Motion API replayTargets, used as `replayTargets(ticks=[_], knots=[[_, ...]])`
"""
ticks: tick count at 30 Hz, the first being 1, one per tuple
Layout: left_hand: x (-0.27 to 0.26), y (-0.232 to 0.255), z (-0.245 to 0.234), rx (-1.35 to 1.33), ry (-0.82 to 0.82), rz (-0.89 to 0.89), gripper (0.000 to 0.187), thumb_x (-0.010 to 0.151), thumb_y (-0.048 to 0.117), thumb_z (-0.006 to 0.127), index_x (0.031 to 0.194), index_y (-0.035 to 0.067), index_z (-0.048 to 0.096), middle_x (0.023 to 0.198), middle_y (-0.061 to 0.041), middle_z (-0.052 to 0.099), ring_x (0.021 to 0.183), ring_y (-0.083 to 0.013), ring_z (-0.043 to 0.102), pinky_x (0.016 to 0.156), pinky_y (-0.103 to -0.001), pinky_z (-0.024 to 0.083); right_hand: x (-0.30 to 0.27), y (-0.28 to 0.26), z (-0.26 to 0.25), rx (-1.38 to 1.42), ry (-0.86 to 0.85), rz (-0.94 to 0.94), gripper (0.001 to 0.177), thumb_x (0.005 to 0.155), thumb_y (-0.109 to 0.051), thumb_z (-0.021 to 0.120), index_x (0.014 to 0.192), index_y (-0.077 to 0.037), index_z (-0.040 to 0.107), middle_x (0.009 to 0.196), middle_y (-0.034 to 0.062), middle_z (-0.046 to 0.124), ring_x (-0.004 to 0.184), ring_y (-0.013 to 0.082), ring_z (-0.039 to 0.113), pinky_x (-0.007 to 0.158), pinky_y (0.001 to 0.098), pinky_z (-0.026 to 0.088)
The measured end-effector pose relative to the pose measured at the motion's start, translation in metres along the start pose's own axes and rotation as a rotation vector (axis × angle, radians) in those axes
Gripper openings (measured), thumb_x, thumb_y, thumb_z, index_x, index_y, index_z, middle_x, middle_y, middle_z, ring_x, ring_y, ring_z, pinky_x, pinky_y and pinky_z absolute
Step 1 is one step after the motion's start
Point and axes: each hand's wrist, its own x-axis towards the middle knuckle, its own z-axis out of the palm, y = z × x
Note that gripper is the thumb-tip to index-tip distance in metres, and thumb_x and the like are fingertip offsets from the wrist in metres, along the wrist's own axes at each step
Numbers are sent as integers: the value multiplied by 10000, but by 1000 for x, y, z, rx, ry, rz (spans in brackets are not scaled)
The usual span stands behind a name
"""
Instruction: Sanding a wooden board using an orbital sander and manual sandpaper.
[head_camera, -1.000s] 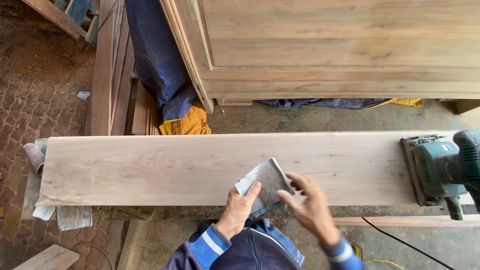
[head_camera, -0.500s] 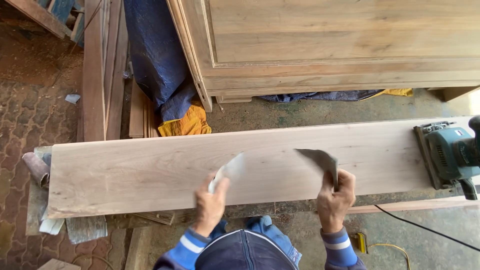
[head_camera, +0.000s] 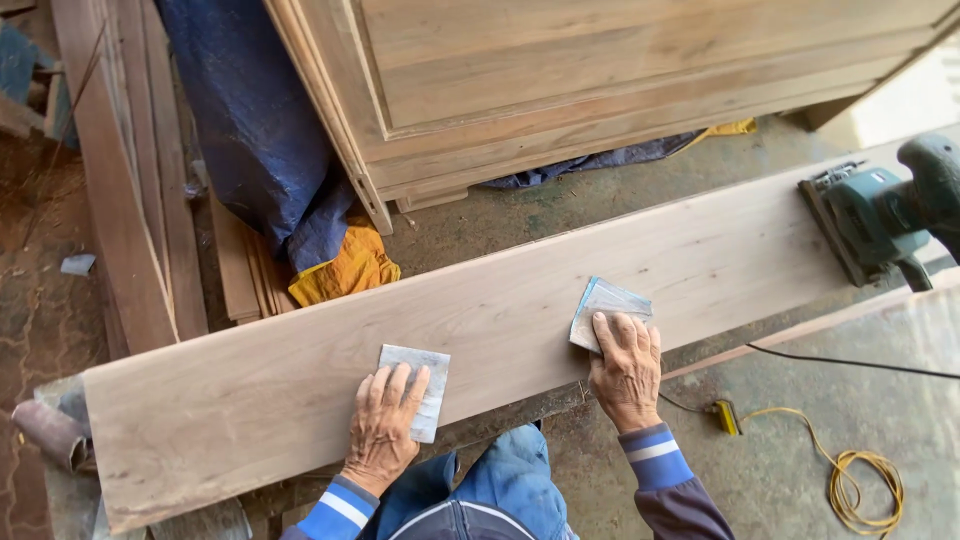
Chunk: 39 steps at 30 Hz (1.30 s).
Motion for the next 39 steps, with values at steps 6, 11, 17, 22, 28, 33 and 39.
replayTargets(ticks=[6, 11, 17, 22, 28, 33, 39], knots=[[15, -7, 3, -65, -40, 158, 705, 791, 91, 562, 1478, -6, 436, 1606, -190, 354, 1519, -367, 278, 1245, -522, 210, -20, 18, 69, -209, -94, 131, 511, 841, -123, 660, 1349, -120, 603, 1524, 157, 522, 1418, 324, 479, 1194, 519, 351], [26, -1, -3, -27, -91, 160, 745, 827, 193, 550, 1532, 51, 356, 1622, -186, 288, 1513, -350, 229, 1222, -533, 144, -3, -26, 30, -123, -64, 252, 606, 886, -149, 668, 1480, -160, 549, 1507, 154, 509, 1380, 338, 473, 1146, 552, 321], [21, -7, 14, 68, -125, 112, 793, 750, 221, 567, 1519, 179, 377, 1625, -156, 256, 1499, -395, 203, 1206, -584, 127, 15, -7, -5, 18, -170, 140, 691, 774, -65, 648, 1445, -102, 488, 1484, 148, 497, 1373, 329, 481, 1149, 511, 384], [28, -5, 16, 47, -112, 104, 746, 801, 270, 580, 1517, 192, 387, 1624, -192, 250, 1498, -439, 193, 1197, -606, 139, 8, -20, 33, 122, -45, 44, 717, 806, 1, 585, 1508, -41, 446, 1537, 190, 464, 1426, 359, 425, 1206, 473, 344], [24, 2, 2, 67, -228, 1, 712, 900, 337, 598, 1548, 137, 381, 1644, -193, 262, 1526, -418, 205, 1225, -587, 133, 12, 28, 13, 292, -297, -180, 647, 824, 80, 543, 1446, -94, 508, 1473, 149, 531, 1370, 321, 478, 1147, 453, 412], [27, 0, 8, 75, -219, 45, 711, 916, 345, 604, 1562, 145, 382, 1650, -193, 253, 1524, -413, 200, 1228, -571, 124, 37, 215, 55, -32, -97, 173, 177, 1186, -203, 570, 1164, -31, 602, 1092, 178, 679, 874, 275, 637, 815, 374, 591], [12, -5, 19, 105, -250, 102, 717, 888, 298, 622, 1554, 129, 415, 1628, -123, 326, 1515, -365, 256, 1244, -539, 179, 0, 15, 55, 3, -219, -322, 657, 872, -7, 597, 1504, -99, 444, 1548, 193, 478, 1454, 347, 432, 1224, 516, 373]])
